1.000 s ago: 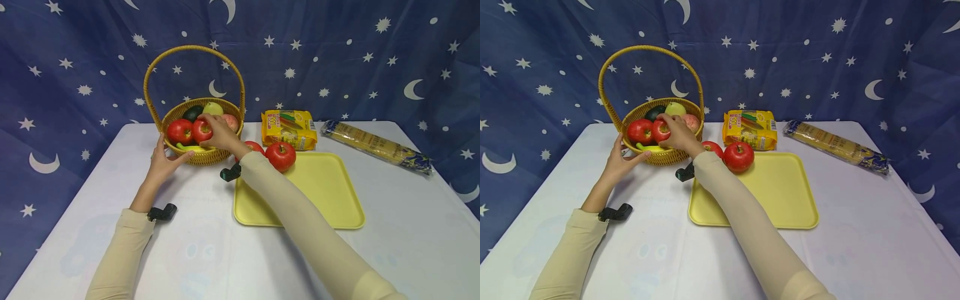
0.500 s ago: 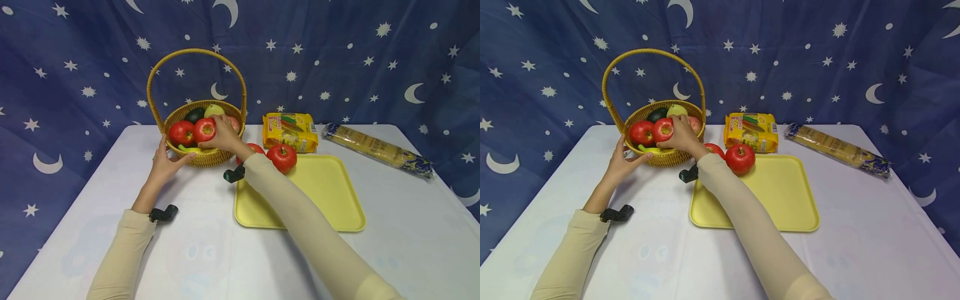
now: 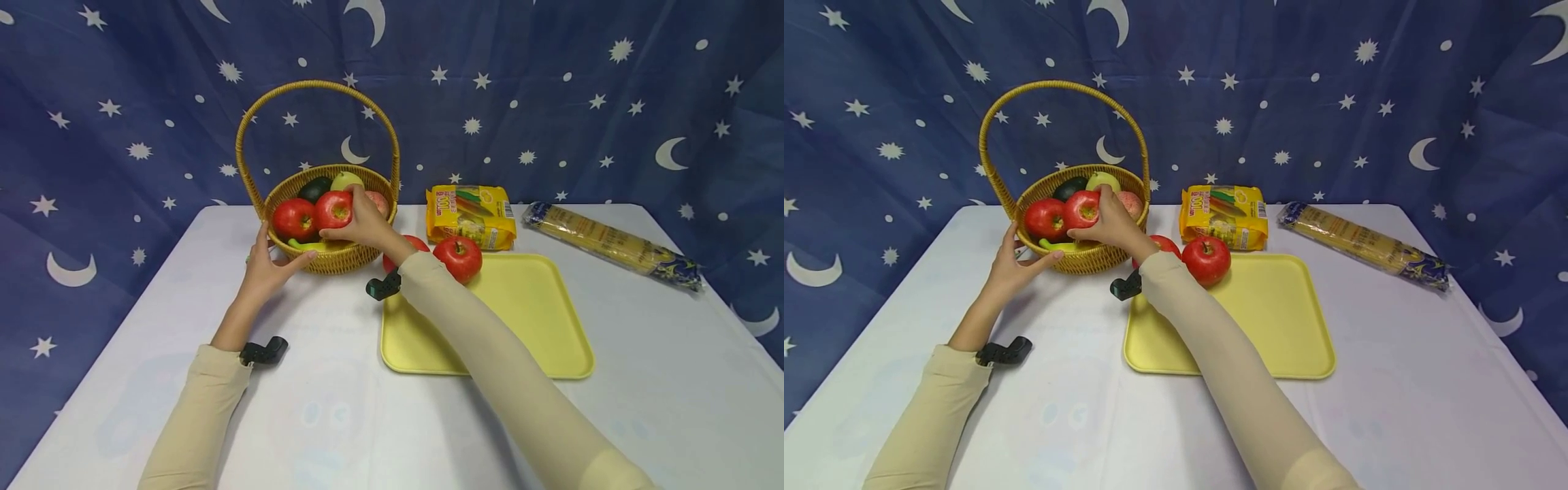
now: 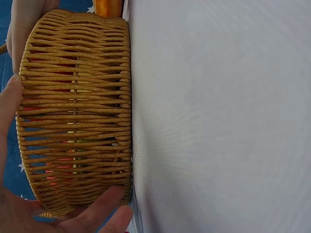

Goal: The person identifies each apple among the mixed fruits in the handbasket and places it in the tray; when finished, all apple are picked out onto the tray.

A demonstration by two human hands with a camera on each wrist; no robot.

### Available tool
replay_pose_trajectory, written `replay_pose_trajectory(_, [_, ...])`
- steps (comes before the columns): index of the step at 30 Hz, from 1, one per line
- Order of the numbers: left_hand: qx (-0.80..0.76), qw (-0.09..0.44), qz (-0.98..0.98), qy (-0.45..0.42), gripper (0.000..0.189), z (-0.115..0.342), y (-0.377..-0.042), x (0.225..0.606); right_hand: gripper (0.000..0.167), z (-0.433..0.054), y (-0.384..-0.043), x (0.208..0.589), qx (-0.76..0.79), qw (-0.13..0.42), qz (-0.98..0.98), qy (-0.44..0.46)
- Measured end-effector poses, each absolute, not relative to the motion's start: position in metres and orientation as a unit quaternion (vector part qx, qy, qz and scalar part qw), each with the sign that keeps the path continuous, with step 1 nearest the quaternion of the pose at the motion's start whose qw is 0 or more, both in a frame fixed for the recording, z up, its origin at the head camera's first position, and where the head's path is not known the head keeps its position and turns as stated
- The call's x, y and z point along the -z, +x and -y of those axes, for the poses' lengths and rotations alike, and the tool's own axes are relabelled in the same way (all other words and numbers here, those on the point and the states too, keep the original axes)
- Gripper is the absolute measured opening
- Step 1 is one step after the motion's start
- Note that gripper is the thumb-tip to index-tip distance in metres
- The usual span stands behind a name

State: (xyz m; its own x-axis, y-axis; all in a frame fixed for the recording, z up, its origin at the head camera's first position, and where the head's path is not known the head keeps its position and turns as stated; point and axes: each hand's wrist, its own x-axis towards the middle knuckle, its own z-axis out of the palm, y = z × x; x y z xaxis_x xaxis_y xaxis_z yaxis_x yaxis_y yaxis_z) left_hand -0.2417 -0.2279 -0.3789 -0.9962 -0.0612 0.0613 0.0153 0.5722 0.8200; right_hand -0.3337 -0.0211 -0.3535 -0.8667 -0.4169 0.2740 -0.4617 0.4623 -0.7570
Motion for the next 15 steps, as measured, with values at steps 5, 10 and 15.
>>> replay_pose_trajectory(5, [0.456,0.038,0.889,0.019,0.113,0.2271,-0.2406,0.3786,0.091,0.0188,-0.3345,0.3550,-0.459,0.036,0.849,0.260])
replay_pose_trajectory(10, [0.458,0.038,0.888,0.019,0.113,0.2269,-0.2400,0.3778,0.089,0.0181,-0.3354,0.3554,-0.467,0.047,0.837,0.281])
replay_pose_trajectory(15, [0.463,0.038,0.885,0.017,0.113,0.2265,-0.2394,0.3764,0.087,0.0164,-0.3340,0.3537,-0.476,0.048,0.828,0.291])
